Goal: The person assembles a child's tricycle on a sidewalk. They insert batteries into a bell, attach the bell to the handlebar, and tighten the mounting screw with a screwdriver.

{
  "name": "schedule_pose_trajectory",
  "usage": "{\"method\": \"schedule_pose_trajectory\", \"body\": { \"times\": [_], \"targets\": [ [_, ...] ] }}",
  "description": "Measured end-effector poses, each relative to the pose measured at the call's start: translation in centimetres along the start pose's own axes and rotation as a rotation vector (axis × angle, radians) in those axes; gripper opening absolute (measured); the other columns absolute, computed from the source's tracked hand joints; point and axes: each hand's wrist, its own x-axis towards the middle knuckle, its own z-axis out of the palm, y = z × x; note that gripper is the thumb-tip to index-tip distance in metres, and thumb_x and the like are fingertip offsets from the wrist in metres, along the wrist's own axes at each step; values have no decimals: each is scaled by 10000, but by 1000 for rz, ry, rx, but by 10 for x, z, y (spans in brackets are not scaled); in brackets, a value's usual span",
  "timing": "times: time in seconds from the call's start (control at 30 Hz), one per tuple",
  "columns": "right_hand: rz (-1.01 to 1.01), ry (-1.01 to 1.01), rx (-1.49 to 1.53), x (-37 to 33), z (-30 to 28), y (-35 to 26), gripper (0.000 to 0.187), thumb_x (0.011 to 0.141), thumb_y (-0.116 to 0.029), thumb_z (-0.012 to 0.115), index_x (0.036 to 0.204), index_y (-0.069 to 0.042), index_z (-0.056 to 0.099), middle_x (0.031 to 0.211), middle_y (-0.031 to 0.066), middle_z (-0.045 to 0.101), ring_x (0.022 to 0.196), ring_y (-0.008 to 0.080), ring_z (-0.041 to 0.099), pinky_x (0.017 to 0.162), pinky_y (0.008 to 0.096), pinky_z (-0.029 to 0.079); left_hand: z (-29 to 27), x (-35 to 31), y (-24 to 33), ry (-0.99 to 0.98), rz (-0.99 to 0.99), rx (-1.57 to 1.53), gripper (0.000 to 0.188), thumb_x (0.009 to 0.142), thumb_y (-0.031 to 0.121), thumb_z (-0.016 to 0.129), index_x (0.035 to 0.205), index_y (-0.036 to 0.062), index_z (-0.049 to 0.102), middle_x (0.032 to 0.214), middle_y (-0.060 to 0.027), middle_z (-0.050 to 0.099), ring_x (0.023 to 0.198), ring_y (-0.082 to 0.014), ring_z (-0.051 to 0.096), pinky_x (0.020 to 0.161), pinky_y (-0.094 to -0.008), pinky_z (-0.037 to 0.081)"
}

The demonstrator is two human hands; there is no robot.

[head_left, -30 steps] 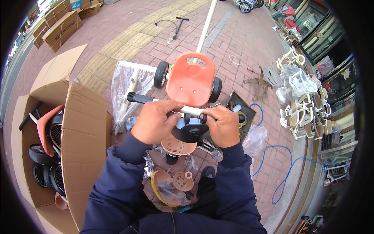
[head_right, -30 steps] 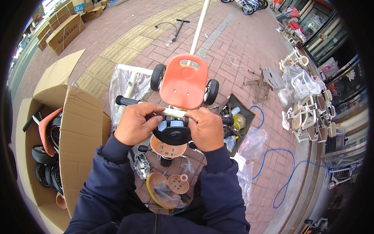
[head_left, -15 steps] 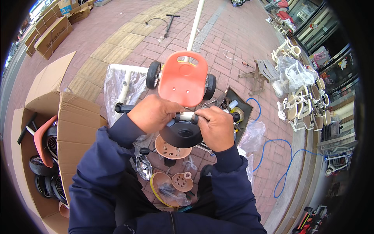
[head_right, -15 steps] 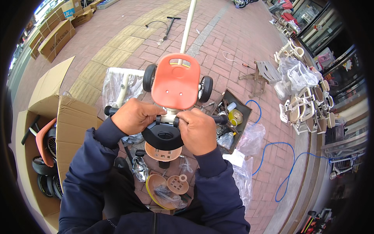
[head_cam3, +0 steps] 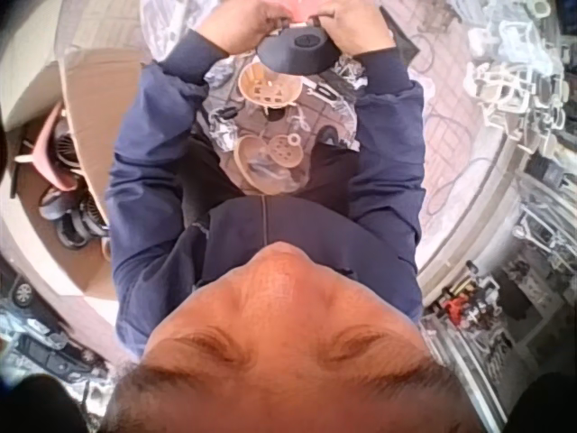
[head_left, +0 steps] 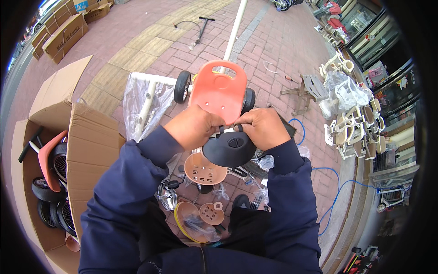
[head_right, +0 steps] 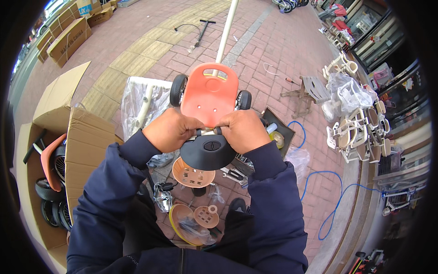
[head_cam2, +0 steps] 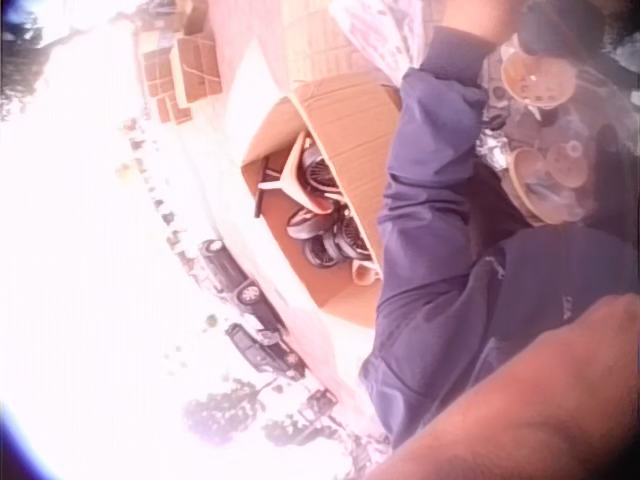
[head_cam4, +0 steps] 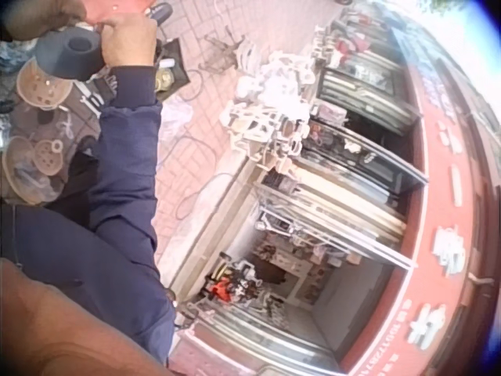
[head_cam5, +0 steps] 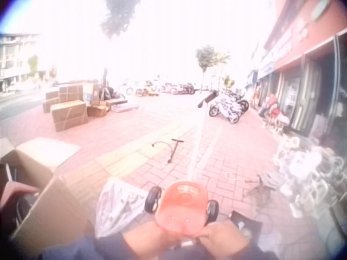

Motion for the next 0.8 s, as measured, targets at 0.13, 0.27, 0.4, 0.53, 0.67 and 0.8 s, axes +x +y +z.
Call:
{"method": "schedule_pose_trajectory", "body": {
  "times": [0.13, 0.27, 0.4, 0.53, 0.67, 0.8],
  "targets": [
    [172, -253, 38, 19, -12, 7, 245, 802, -62, 644, 996, -80, 792, 913, 164, 740, 856, 343, 705, 806, 403, 558, 2, 1, 0, 4, -71, -12, 208, 820, -7, 687, 1014, 38, 745, 817, -193, 695, 769, -383, 689, 693, -413, 557],
    [203, -468, -109, 40, -24, 3, 231, 834, -109, 644, 1011, -62, 785, 925, 171, 741, 853, 330, 704, 814, 397, 551, 0, 2, 1, -24, -133, -28, 157, 826, 10, 689, 973, 17, 742, 822, -196, 695, 769, -385, 688, 691, -418, 555],
    [445, -596, -34, 56, -34, -6, 205, 855, -161, 699, 999, -58, 802, 690, 63, 689, 587, 140, 638, 526, 297, 500, -1, 3, -1, -60, -157, 3, 132, 832, 20, 680, 949, 5, 739, 826, -203, 694, 775, -387, 686, 698, -426, 552],
    [427, -496, -30, 50, -39, -11, 250, 872, -191, 694, 1043, -28, 777, 793, 117, 728, 668, 202, 689, 634, 340, 554, 4, 2, -5, -43, -117, 5, 109, 831, 46, 674, 905, -2, 738, 808, -210, 688, 777, -402, 673, 721, -455, 540],
    [165, -58, -160, 11, -35, -25, 205, 850, -98, 722, 1026, 2, 756, 919, 199, 741, 811, 325, 718, 747, 367, 557, 8, 2, -10, -60, -117, 12, 126, 834, 104, 673, 817, -3, 737, 774, -225, 680, 756, -423, 658, 740, -492, 528],
    [33, 76, -213, -35, -37, -57, 503, 829, -232, 824, 1260, -23, 670, 846, 174, 711, 716, 235, 698, 677, 330, 536, 10, 4, -12, -70, -101, 40, 128, 824, 99, 666, 773, -2, 725, 762, -232, 676, 757, -422, 664, 742, -492, 530]
  ]
}}
